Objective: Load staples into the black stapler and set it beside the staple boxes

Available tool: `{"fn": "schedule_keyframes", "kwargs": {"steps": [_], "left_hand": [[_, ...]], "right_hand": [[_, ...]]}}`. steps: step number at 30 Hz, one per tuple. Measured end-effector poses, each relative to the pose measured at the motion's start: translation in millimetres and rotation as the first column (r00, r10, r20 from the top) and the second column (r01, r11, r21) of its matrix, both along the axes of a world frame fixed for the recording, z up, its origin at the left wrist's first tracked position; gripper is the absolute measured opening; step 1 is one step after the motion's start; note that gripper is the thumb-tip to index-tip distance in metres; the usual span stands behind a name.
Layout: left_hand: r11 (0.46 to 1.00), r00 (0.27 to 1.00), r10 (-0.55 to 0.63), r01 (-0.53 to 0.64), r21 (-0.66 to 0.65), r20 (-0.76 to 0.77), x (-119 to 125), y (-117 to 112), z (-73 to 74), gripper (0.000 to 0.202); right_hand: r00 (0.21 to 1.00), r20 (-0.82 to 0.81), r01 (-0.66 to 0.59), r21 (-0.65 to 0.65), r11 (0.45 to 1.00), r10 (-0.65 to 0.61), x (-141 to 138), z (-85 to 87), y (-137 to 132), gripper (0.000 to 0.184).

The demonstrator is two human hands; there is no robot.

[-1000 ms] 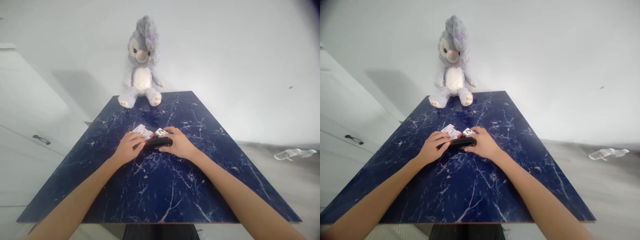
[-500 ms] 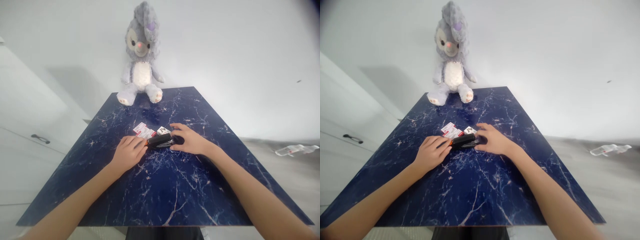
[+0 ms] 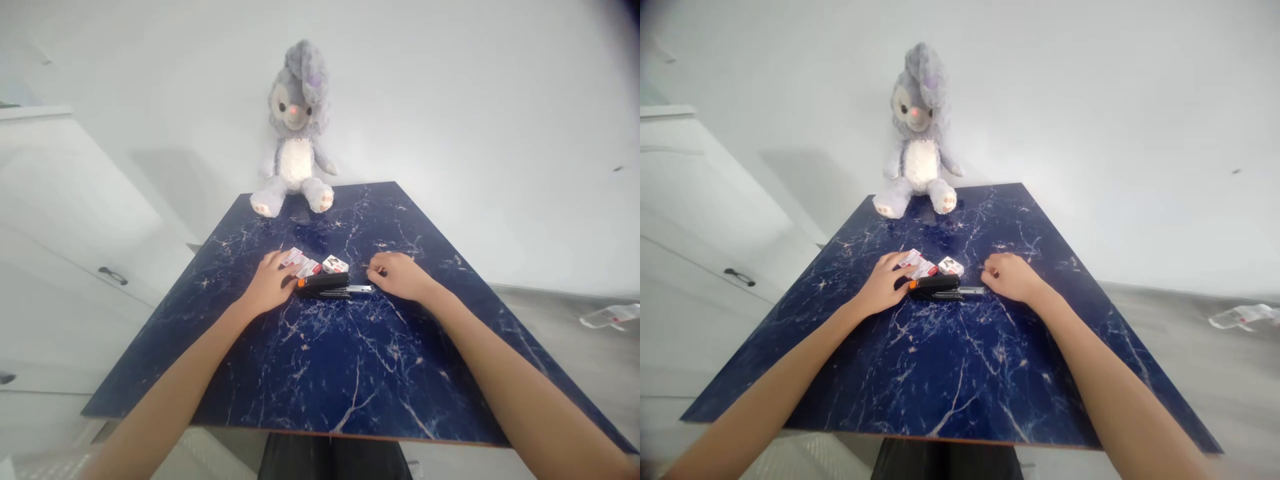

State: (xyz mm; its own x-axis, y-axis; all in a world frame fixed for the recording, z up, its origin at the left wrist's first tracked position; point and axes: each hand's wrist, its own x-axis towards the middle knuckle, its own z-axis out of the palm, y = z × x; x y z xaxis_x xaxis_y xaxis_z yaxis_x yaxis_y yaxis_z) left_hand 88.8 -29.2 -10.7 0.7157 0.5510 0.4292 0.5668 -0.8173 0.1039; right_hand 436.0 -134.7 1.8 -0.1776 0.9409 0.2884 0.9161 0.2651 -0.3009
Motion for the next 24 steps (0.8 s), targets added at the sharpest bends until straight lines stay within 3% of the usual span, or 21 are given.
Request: {"fn": "schedule_keyframes", "kwargs": {"steps": [4,8,11,15,17,20,22,24], "left_hand": [[0.999,0.999,0.046,-0.045,0.01,-0.015,-7,-5,-1.9,0.028],[0.99,0.995,0.062,-0.052,-0.128,0.075,-18,-8,-2.2,0.026],[0.98,0.98,0.072,-0.035,-0.195,0.183,-21,-7,5.9,0.022],[0.999,0.908,0.048,-0.049,-0.008,0.416,-18,-21,26.5,0.017],[0.995,0.885,-0.045,-0.001,0.1,0.464,-14,-36,33.3,0.015],[0.969,0.863,-0.239,0.186,0.16,0.445,-5,-61,32.4,0.018],[0.947,0.832,-0.321,0.299,0.121,0.453,1,-73,28.2,0.021],[0.932,0.785,-0.274,0.359,-0.048,0.555,7,-78,25.5,0.024]], "right_hand": [[1.0,-0.003,-0.007,0.025,1.0,0.007,-5,-4.0,1,0.025],[0.999,-0.034,-0.021,0.047,0.999,0.023,-10,-0.4,0,0.026],[0.994,-0.104,-0.017,0.144,0.989,0.033,-20,4.2,-4,0.026],[0.975,-0.195,-0.028,0.352,0.936,0.102,-46,13.0,-15,0.021],[0.965,-0.19,-0.089,0.409,0.908,0.179,-63,16.5,-22,0.017],[0.932,-0.117,-0.268,0.411,0.871,0.342,-84,16.6,-29,0.041],[0.902,-0.074,-0.363,0.405,0.839,0.426,-92,13.4,-30,0.038],[0.892,-0.058,-0.384,0.425,0.82,0.448,-95,9.4,-30,0.026]]}}
